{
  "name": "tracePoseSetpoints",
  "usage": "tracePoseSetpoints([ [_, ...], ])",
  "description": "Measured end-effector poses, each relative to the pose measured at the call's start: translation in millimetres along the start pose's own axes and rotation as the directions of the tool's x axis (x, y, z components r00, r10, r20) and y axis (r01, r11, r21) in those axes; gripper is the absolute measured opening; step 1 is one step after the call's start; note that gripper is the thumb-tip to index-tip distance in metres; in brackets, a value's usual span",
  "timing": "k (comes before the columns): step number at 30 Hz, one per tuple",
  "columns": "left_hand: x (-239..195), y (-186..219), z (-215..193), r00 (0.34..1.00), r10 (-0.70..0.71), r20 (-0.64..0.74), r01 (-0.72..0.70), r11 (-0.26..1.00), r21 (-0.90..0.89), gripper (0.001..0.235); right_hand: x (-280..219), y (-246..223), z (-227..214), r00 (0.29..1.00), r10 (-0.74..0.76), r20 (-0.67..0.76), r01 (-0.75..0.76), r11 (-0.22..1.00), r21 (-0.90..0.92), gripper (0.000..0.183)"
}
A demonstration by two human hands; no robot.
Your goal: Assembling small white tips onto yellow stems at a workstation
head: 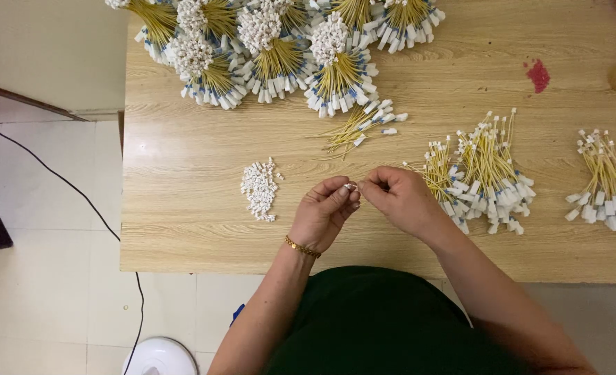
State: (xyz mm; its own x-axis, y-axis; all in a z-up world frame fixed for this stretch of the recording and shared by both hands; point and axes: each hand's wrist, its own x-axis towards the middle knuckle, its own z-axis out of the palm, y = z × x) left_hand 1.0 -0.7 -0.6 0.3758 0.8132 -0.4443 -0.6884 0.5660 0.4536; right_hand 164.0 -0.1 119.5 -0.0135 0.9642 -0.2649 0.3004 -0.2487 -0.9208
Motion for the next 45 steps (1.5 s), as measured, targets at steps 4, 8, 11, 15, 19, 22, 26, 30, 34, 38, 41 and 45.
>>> tracePoseSetpoints([
  [4,0.3,-1.8,-2.4,1.000,0.007,0.012,-0.007,1.000,0.006,0.018,-1.6,-7.0,-1.3,1.000,0.007,0.009,-0.008,1.000,0.011,0.013],
  [8,-0.8,-1.1,-0.8,0.999,0.030,0.012,-0.030,0.999,0.025,0.018,-0.4,-7.8,-3.9,1.000,0.005,0.020,-0.004,0.998,-0.062,0.013],
  [11,-1.4,-1.3,0.2,0.999,0.048,0.007,-0.049,0.998,0.046,0.017,-1.0,-13.0,-5.8,0.999,0.011,0.035,-0.008,0.997,-0.082,0.013],
  [15,-4.0,-0.7,1.3,0.998,0.063,0.011,-0.063,0.994,0.089,0.016,-1.3,-19.8,-7.2,0.999,0.012,0.042,-0.009,0.998,-0.068,0.013],
  [19,-5.8,1.9,5.8,0.995,0.104,-0.005,-0.101,0.978,0.184,0.014,1.4,-10.4,-6.3,0.999,0.017,0.046,-0.014,0.997,-0.071,0.013],
  [22,-5.9,5.7,7.4,0.989,0.144,-0.023,-0.128,0.933,0.335,0.016,-0.5,-16.1,-7.2,0.998,0.005,0.062,0.001,0.996,-0.094,0.015],
  [26,-3.0,2.7,7.3,0.986,0.166,-0.025,-0.145,0.915,0.376,0.016,4.6,-9.3,-5.2,0.996,-0.018,0.083,0.032,0.984,-0.175,0.015],
  [30,-0.5,2.1,6.0,0.985,0.166,-0.043,-0.140,0.923,0.359,0.015,10.1,-2.3,-3.2,0.994,-0.041,0.098,0.061,0.976,-0.208,0.016],
  [34,3.8,6.3,7.5,0.990,0.125,-0.068,-0.110,0.975,0.191,0.015,11.1,10.2,-4.3,0.987,-0.160,0.003,0.160,0.986,-0.045,0.008],
  [38,-0.8,11.8,11.6,0.999,0.028,-0.046,-0.026,0.999,0.047,0.016,4.5,3.6,-11.5,0.977,-0.204,0.059,0.180,0.945,0.272,0.013],
  [41,-2.6,12.8,14.6,1.000,-0.021,-0.023,0.020,1.000,-0.016,0.017,0.8,3.1,-17.4,0.968,-0.209,0.139,0.158,0.939,0.306,0.019],
  [45,-3.7,13.9,12.2,1.000,-0.031,-0.002,0.030,0.998,-0.046,0.017,-2.3,3.3,-18.2,0.963,-0.200,0.181,0.133,0.936,0.327,0.018],
])
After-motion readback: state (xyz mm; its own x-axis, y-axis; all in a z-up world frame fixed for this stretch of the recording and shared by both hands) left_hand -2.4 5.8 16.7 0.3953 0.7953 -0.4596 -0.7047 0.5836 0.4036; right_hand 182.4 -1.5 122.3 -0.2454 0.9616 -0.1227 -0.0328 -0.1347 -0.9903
